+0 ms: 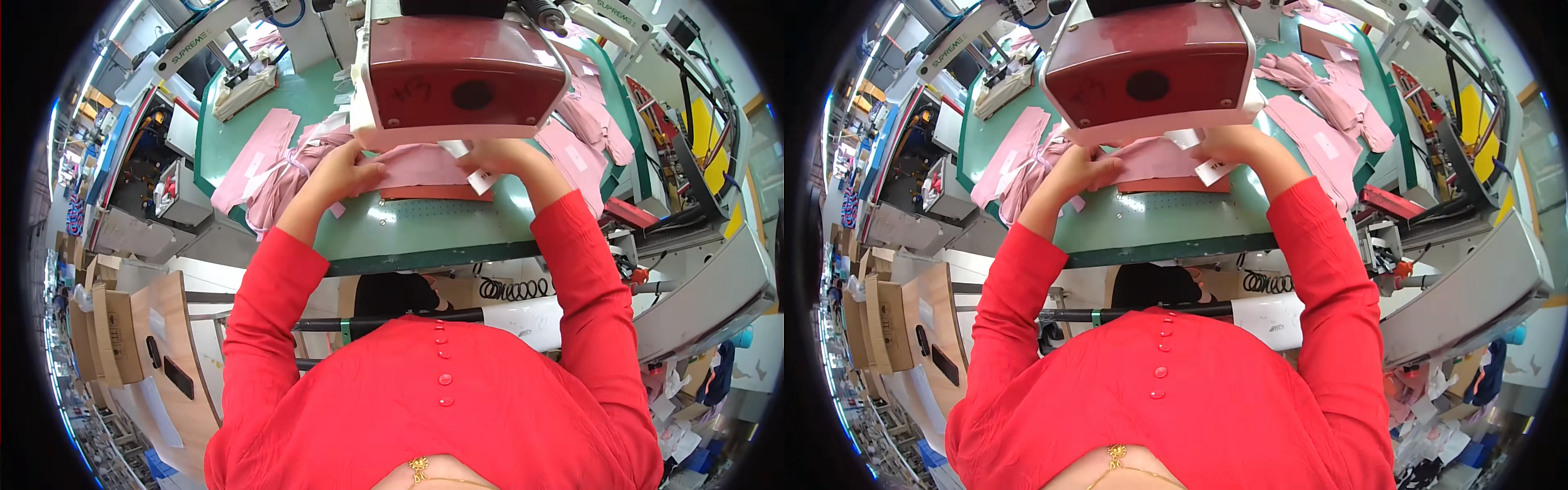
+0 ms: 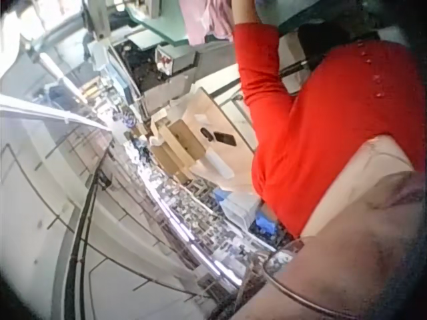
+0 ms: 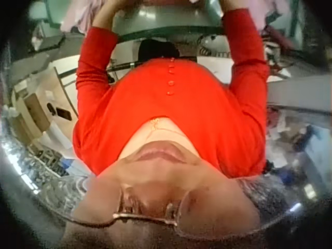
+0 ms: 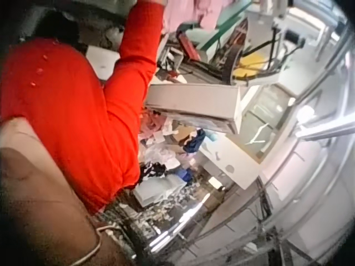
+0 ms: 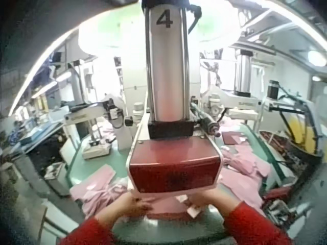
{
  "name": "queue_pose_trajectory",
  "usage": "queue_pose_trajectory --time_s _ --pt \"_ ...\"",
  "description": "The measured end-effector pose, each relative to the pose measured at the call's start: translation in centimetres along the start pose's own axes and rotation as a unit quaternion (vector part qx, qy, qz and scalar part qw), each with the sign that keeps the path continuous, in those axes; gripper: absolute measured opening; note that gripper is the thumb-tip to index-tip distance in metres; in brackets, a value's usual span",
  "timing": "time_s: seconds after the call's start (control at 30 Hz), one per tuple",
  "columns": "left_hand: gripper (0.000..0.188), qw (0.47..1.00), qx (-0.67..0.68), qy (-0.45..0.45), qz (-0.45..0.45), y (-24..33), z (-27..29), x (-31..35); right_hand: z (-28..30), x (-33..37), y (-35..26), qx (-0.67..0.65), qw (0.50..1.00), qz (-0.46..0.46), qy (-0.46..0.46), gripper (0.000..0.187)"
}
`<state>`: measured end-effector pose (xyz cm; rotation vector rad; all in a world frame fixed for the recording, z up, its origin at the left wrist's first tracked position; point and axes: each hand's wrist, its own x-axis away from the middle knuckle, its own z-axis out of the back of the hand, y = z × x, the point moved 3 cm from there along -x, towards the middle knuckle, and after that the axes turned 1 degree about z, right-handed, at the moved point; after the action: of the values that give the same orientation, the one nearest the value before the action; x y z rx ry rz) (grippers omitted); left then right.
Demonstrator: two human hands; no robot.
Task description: The person positions fabric pieces and tags onto the plates of a rotating press machine, aligning the materials by hand and cycling the machine.
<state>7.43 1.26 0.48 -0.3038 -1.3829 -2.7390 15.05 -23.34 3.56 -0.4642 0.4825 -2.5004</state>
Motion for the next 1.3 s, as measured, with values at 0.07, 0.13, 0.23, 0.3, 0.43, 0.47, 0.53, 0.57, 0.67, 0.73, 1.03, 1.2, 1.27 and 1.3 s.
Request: queue_pose_trajectory --time_s 0.07,0.13,0.23,0.3,0.43,0.47,0.53,0.57,0.67,0.73,1.03,1.2,1.27,1.3 --pt "0.04 0.998 0.063 0.017 -0.021 -1.1 0.3 -0.1 -0.2 0.1 0.3 -0.06 0.997 -0.025 -0.04 0.039" --pt "0.029 0.984 0.174 0.031 -0.019 -1.3 0.6 0.3 0.8 2.3 -1.7 -0.158 0.983 -0.046 -0.075 0.047" --pt "0.029 0.944 0.324 0.048 0.038 0.7 0.2 0.7 -0.6 1.1 0.8 0.002 0.998 0.063 0.004 0.048" --pt "0.031 0.953 0.296 0.044 0.049 1.9 0.8 0.2 -0.4 1.0 1.4 0.001 0.994 0.089 0.064 0.043" --pt "0.029 0.914 0.394 0.073 -0.065 3.7 2.5 -0.7 2.1 1.8 0.0 -0.205 0.973 0.014 0.102 0.028" --pt "0.028 0.947 0.305 0.094 -0.023 3.1 3.1 -0.3 2.0 2.2 -0.3 -0.217 0.973 -0.024 0.077 0.03" --pt "0.024 0.967 0.23 0.105 0.014 1.4 2.8 -0.9 1.6 2.4 -0.1 -0.229 0.97 -0.065 0.055 0.032" --pt "0.024 0.968 0.228 0.106 0.013 -0.8 2.6 -1.4 0.7 1.8 0.2 -0.132 0.99 -0.036 0.031 0.033" --pt "0.025 0.995 0.027 0.075 -0.066 -3.4 1.9 -1.8 0.1 1.7 -0.1 -0.076 0.997 -0.014 -0.002 0.045" --pt "0.024 0.996 0.016 0.072 -0.057 -2.6 1.1 -0.9 0.0 2.3 -0.1 -0.117 0.993 -0.026 -0.009 0.055" --pt "0.024 0.985 -0.089 0.118 -0.09 -1.4 0.6 1.4 -0.9 3.2 1.6 -0.103 0.994 -0.005 0.027 0.055" --pt "0.021 0.974 -0.124 0.151 -0.118 -1.6 0.5 1.6 -1.0 3.5 1.8 -0.083 0.996 0.022 0.038 0.053" --pt "0.019 0.928 -0.224 0.217 -0.205 -1.4 0.4 1.7 -0.4 3.9 1.8 -0.107 0.994 0.008 0.035 0.049" --pt "0.017 0.86 -0.317 0.28 -0.286 -0.7 0.2 2.0 -0.1 4.1 1.9 -0.13 0.991 -0.006 0.031 0.046"
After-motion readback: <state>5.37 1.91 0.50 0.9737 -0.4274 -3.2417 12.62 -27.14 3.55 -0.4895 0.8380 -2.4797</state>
